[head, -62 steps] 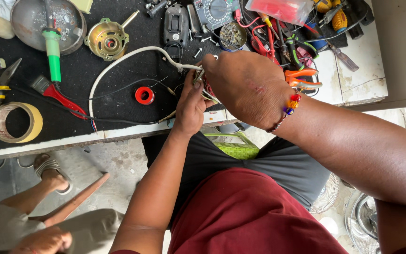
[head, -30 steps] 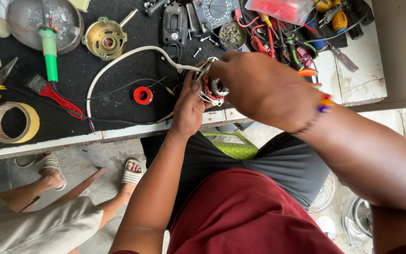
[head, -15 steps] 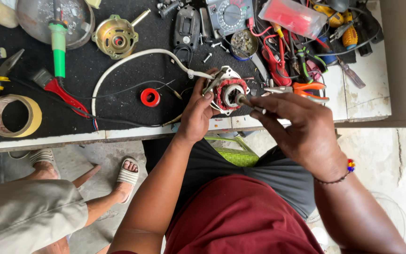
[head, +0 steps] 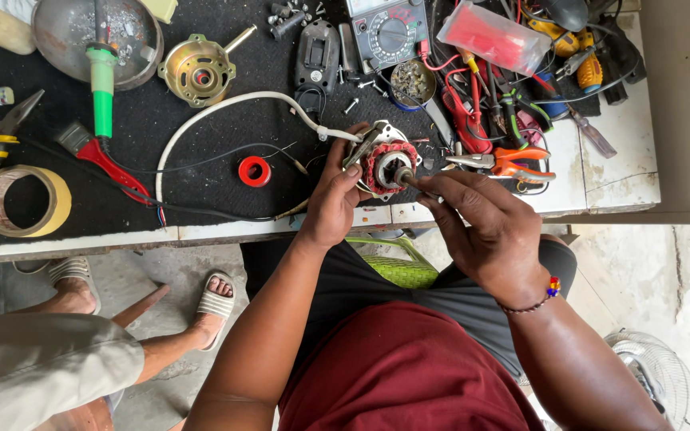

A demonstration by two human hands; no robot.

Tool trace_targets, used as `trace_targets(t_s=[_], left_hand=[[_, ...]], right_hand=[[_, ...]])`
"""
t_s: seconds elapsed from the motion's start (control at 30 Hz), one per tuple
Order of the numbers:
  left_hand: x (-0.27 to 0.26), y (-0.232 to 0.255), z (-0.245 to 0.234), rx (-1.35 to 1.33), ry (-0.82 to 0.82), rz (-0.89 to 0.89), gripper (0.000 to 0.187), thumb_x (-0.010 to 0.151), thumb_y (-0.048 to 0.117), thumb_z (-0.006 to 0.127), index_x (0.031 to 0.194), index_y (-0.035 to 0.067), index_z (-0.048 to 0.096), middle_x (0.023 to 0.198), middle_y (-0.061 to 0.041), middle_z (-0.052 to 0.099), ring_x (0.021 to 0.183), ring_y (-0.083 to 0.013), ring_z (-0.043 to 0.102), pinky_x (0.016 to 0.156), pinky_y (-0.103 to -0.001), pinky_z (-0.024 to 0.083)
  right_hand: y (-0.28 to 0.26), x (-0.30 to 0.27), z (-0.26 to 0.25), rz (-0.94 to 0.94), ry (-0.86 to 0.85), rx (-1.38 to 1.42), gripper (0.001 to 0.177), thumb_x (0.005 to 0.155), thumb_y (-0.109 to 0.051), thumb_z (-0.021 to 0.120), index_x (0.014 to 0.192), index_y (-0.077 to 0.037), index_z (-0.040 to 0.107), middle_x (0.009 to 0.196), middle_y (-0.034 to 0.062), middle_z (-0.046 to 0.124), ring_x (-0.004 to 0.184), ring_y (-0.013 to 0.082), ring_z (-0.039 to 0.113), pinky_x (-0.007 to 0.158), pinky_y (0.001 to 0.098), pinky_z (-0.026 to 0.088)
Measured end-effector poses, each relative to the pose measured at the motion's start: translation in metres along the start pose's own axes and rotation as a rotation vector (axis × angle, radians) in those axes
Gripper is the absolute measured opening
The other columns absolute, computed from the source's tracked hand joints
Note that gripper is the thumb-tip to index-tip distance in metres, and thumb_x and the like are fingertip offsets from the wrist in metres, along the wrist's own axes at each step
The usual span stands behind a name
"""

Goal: The person assembles a small electrical component by fitting a brass housing onto a stator with red windings, then removes it and repeats the process. They handle the stator and housing repeatedly, aligning and seating the parts by hand.

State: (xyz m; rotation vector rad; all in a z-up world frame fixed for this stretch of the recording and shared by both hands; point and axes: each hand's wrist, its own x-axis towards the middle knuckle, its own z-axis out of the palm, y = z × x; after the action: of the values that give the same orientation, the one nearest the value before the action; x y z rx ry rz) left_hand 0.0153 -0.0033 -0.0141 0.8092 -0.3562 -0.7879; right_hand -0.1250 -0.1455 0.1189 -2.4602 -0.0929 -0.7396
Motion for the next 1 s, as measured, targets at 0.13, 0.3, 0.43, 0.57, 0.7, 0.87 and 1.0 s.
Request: trace_targets(t_s=[0.13,0.3,0.43,0.57,0.7,0.87,1.0], left_hand=[[0.0,0.002,0.001,0.005,-0.004,0.001,0.066,0.098,0.029,0.054,0.158,0.011,0.033,0.148,-0.009,0.053,0.123,-0.0208,0.059,0.096,-0.041,0.059],[0.001,0.0,-0.001,0.001,-0.001,-0.011,0.066,0.099,0.029,0.056,0.158,0.013,0.033,0.148,-0.009,0.054,0.12,-0.0195,0.061,0.091,-0.036,0.06],[0.002,-0.004,-0.002,0.009,-0.02,-0.002,0.067,0.098,0.031,0.056,0.158,0.012,0.032,0.147,-0.009,0.054,0.12,-0.0205,0.061,0.093,-0.042,0.061],[0.005,-0.012,-0.007,0.032,-0.057,0.112,0.066,0.101,0.033,0.056,0.158,0.012,0.03,0.143,-0.017,0.055,0.12,-0.0294,0.065,0.098,-0.044,0.062],[0.004,-0.013,-0.008,0.029,-0.06,0.121,0.067,0.101,0.033,0.057,0.159,0.011,0.03,0.145,-0.018,0.054,0.121,-0.0311,0.065,0.099,-0.046,0.061],[0.001,-0.01,-0.005,0.056,-0.066,0.124,0.067,0.101,0.034,0.057,0.159,0.011,0.03,0.147,-0.018,0.053,0.123,-0.031,0.064,0.1,-0.046,0.06],[0.001,-0.012,-0.006,0.072,-0.073,0.138,0.067,0.102,0.034,0.056,0.159,0.01,0.03,0.147,-0.018,0.052,0.124,-0.0315,0.063,0.1,-0.046,0.06]], right_hand=[[-0.001,-0.001,0.002,0.016,0.007,0.002,0.018,0.102,-0.001,0.069,0.12,0.0,0.071,0.111,0.0163,0.073,0.096,0.0264,0.072,0.089,0.0346,0.058],[-0.005,-0.003,0.004,0.028,0.057,-0.063,0.015,0.099,-0.001,0.075,0.114,0.002,0.07,0.108,0.0155,0.074,0.095,0.0265,0.073,0.09,0.0351,0.059],[-0.004,-0.001,0.007,0.032,0.068,-0.091,0.018,0.099,-0.002,0.077,0.115,0.001,0.071,0.106,0.0146,0.073,0.093,0.0252,0.073,0.087,0.0337,0.059],[-0.007,0.004,0.011,0.075,0.21,-0.002,0.012,0.092,0.001,0.08,0.103,-0.002,0.078,0.092,0.0156,0.075,0.078,0.0348,0.074,0.065,0.0413,0.061],[-0.008,0.005,0.01,0.08,0.215,0.018,0.012,0.091,0.003,0.08,0.102,0.0,0.078,0.091,0.0166,0.075,0.076,0.0352,0.074,0.064,0.042,0.061],[-0.007,0.004,0.014,0.083,0.218,0.022,0.013,0.09,0.002,0.082,0.102,-0.001,0.078,0.09,0.0161,0.075,0.074,0.0343,0.074,0.063,0.0415,0.06],[-0.006,0.001,0.017,0.065,0.205,0.022,0.012,0.089,0.0,0.083,0.1,-0.003,0.078,0.089,0.014,0.075,0.073,0.0321,0.074,0.062,0.039,0.059]])
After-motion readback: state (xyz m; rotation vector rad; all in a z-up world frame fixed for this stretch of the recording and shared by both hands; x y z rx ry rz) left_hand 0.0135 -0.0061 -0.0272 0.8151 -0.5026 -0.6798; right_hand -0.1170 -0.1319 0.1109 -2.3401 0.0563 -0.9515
